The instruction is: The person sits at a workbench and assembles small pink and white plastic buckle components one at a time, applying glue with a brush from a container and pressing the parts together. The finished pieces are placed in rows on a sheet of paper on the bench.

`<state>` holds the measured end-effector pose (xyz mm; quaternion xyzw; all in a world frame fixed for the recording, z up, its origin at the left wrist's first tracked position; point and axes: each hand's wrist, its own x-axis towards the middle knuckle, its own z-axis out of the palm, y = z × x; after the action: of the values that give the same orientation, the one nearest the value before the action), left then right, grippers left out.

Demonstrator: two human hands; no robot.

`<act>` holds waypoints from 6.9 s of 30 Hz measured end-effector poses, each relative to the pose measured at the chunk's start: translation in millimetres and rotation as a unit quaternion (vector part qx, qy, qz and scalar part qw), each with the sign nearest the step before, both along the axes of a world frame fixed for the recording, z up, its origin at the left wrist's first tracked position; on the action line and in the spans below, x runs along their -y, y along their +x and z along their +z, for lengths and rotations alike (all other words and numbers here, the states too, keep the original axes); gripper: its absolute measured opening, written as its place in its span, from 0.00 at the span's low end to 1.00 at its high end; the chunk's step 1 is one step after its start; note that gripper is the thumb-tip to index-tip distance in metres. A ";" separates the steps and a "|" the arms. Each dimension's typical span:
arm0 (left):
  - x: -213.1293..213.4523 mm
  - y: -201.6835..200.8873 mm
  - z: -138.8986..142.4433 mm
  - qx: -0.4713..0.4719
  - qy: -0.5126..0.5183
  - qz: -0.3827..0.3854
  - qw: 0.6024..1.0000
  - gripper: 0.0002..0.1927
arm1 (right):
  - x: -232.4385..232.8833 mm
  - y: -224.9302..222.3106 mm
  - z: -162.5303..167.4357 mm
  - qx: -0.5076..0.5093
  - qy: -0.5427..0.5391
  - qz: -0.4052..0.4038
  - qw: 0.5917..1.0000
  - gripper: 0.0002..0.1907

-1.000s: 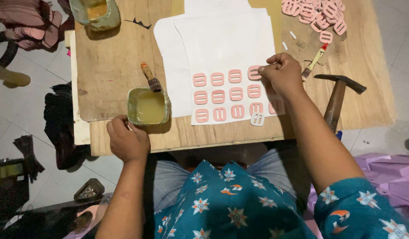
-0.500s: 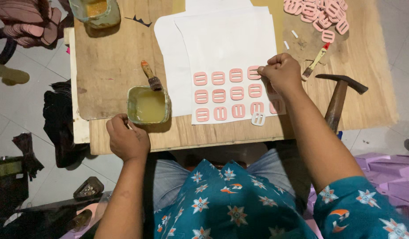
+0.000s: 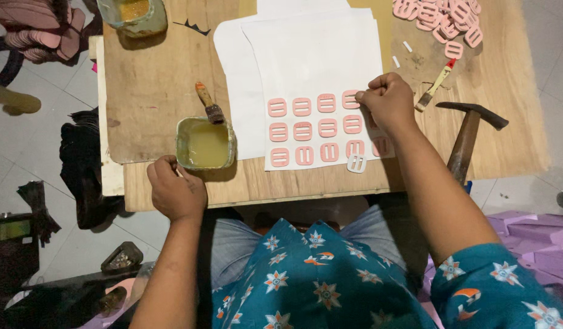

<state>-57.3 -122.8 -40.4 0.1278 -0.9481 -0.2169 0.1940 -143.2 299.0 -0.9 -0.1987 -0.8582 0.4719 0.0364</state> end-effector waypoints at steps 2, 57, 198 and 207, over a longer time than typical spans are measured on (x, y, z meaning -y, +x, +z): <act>-0.4 -0.1 0.3 0.004 0.001 0.003 1.000 0.09 | 1.2 1.6 -1.7 0.000 0.039 0.004 0.999 0.18; -11.5 2.4 6.7 0.030 0.007 0.013 0.999 0.10 | -57.1 20.6 -1.8 0.001 -0.145 0.001 0.989 0.07; -327.0 -114.1 38.1 0.037 0.311 -0.362 0.878 0.16 | -93.9 34.6 -19.5 -0.204 0.227 0.112 0.946 0.07; -314.5 -118.4 37.7 0.040 0.008 -0.450 0.892 0.22 | -92.0 33.9 -20.5 -0.208 0.238 0.114 0.942 0.07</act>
<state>-175.7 191.6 -2.7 -0.3022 -0.9095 -0.2829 0.0369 -109.3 390.9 -21.4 0.0173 -0.9356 0.2858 0.2064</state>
